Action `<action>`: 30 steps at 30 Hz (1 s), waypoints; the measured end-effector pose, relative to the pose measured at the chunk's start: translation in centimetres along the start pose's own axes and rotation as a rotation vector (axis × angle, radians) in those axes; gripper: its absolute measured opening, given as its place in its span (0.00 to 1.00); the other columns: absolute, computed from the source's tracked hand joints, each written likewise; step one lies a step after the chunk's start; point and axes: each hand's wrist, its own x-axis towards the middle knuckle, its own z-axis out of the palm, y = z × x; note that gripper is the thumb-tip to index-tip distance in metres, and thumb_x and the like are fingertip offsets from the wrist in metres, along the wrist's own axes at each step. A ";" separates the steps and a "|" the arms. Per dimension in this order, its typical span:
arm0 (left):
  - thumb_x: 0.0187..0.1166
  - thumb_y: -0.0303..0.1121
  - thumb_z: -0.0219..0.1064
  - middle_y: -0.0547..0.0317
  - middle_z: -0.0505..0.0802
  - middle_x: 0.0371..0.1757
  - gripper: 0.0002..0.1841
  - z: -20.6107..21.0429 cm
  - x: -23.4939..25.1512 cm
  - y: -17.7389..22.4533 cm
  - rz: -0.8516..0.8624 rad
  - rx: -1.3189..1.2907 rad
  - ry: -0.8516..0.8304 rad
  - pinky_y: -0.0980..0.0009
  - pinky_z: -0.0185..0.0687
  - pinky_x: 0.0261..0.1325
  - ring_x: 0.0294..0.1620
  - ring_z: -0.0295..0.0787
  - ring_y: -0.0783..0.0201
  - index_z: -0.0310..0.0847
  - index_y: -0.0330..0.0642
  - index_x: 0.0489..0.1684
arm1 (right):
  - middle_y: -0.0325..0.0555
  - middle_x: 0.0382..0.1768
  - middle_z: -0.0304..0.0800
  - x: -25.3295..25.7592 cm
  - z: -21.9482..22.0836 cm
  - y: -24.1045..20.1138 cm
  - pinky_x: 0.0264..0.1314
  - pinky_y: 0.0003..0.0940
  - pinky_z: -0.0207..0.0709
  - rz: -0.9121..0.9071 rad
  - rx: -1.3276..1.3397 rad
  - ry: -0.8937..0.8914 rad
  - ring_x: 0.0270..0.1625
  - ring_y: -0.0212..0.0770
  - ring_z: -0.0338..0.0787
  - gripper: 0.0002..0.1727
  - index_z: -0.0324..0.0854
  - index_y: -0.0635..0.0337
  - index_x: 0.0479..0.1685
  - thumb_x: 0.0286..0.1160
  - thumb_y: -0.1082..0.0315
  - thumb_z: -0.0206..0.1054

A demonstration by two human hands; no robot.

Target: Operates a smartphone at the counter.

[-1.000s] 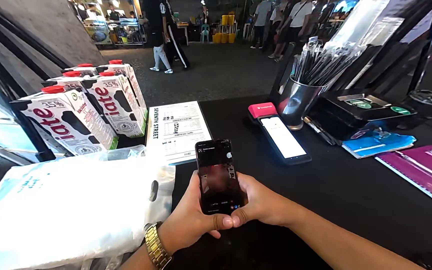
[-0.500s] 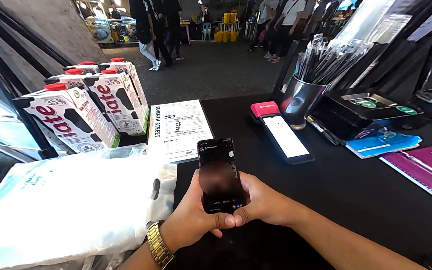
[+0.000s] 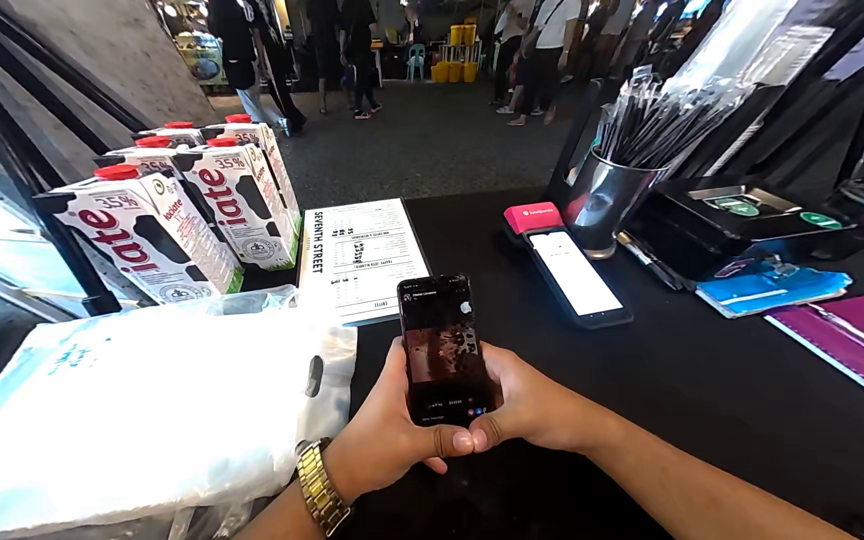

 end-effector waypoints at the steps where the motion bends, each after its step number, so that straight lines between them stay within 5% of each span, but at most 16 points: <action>1: 0.55 0.28 0.89 0.48 0.86 0.67 0.57 0.0 0.0 0.0 0.001 0.004 0.002 0.55 0.97 0.29 0.57 0.94 0.46 0.44 0.54 0.83 | 0.48 0.66 0.88 0.0 0.0 0.0 0.76 0.40 0.82 0.000 0.000 0.001 0.69 0.43 0.87 0.45 0.68 0.63 0.77 0.55 0.67 0.88; 30: 0.55 0.28 0.89 0.49 0.86 0.67 0.58 0.1 0.0 0.1 -0.005 0.024 0.013 0.55 0.97 0.29 0.56 0.94 0.47 0.43 0.54 0.84 | 0.48 0.66 0.87 0.0 0.1 -0.1 0.76 0.39 0.81 0.002 -0.004 0.001 0.70 0.42 0.87 0.45 0.68 0.63 0.77 0.55 0.67 0.87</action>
